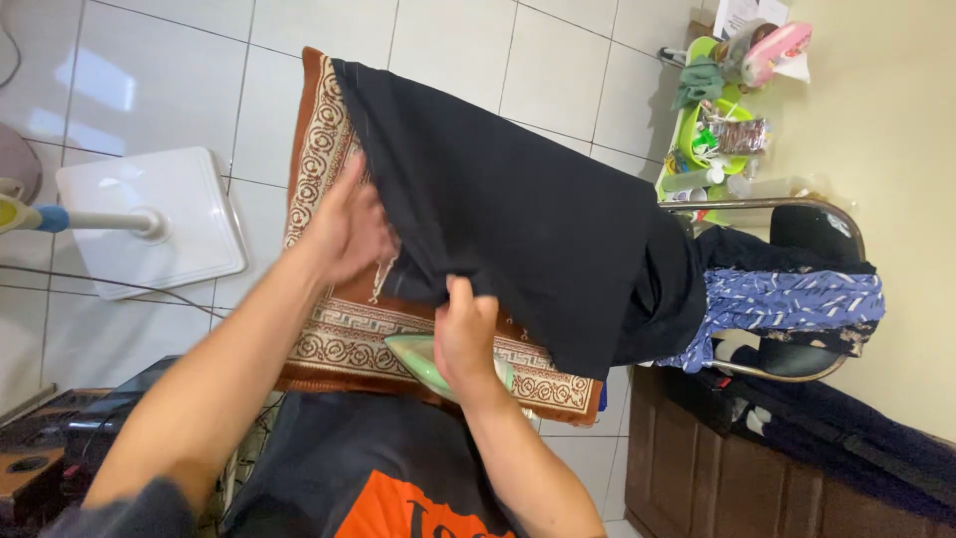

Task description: The recorder is ironing a black garment on a surface covered with a prayer mat.

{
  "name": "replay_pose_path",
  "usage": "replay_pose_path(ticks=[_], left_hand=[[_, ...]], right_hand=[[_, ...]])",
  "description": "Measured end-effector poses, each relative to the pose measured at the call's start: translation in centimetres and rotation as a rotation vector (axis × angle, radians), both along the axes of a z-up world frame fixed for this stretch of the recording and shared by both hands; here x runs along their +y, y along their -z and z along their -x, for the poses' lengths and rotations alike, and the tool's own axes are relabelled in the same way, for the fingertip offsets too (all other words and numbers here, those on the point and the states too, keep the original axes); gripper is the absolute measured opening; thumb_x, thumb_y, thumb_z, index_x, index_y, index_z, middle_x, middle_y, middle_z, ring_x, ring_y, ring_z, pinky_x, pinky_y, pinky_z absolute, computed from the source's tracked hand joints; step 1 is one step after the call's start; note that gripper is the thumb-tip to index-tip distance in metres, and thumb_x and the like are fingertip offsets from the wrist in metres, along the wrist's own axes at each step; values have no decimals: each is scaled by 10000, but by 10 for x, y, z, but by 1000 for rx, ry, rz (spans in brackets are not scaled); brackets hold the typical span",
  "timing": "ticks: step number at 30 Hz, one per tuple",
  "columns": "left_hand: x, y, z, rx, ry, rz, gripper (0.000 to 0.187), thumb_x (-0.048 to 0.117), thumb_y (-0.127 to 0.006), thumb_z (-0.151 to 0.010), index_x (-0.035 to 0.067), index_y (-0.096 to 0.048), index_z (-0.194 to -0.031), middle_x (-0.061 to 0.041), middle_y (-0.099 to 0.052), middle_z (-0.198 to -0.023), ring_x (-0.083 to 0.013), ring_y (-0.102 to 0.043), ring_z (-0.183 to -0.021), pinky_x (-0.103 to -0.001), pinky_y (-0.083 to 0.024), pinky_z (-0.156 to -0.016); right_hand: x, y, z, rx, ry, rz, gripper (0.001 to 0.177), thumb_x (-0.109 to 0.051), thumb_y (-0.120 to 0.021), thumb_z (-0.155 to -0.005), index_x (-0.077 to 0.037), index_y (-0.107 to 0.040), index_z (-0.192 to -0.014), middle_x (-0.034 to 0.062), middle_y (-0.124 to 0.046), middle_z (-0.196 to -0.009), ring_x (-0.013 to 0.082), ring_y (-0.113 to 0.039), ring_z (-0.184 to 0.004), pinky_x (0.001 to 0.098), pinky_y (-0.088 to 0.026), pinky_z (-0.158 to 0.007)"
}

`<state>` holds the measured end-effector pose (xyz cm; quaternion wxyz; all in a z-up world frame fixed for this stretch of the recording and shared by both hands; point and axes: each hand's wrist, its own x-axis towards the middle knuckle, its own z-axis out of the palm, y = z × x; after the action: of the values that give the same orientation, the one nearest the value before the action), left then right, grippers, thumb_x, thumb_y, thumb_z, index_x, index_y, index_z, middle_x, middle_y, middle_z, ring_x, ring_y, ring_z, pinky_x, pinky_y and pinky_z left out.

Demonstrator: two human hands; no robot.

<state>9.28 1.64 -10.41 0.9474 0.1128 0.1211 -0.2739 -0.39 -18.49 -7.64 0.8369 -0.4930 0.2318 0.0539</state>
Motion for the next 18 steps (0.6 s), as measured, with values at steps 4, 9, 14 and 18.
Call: replay_pose_path(ticks=[4, 9, 14, 18], left_hand=[[-16, 11, -111, 188, 12, -272, 443, 343, -615, -968, -6, -659, -1237, -159, -736, -1244, -300, -687, -1195, -446, -559, -1066], [-15, 96, -202, 307, -29, -399, 236, 153, -575, -963, -34, -661, -1077, -163, -745, -1039, -301, -745, -944, -443, -656, -904], [-25, 94, -229, 348, -78, -488, 198, 116, -596, -956, -41, -672, -1050, -155, -766, -997, -287, -761, -903, -436, -668, -861], [-41, 105, -251, 349, -21, -425, 153, 83, -613, -986, -49, -641, -1058, -160, -752, -991, -294, -769, -915, -438, -645, -844]], right_hand=[[-5, -43, 6, -3, -2, 268, 198, -72, -548, -997, 78, -677, -1001, 47, -657, -1018, 104, -574, -895, 300, -474, -775], [-82, -29, 51, -188, -102, 1185, 187, -57, -596, -841, 93, -667, -928, 217, -706, -977, 275, -675, -896, 402, -515, -858], [-162, -90, 97, -562, -88, 1681, 500, 44, -652, -697, 72, -635, -1196, 311, -671, -1242, 426, -646, -1234, 456, -468, -1122], [-282, -55, 224, -456, -24, 1590, 501, 11, -649, -711, 51, -633, -1210, 284, -671, -1249, 411, -644, -1234, 462, -472, -1111]])
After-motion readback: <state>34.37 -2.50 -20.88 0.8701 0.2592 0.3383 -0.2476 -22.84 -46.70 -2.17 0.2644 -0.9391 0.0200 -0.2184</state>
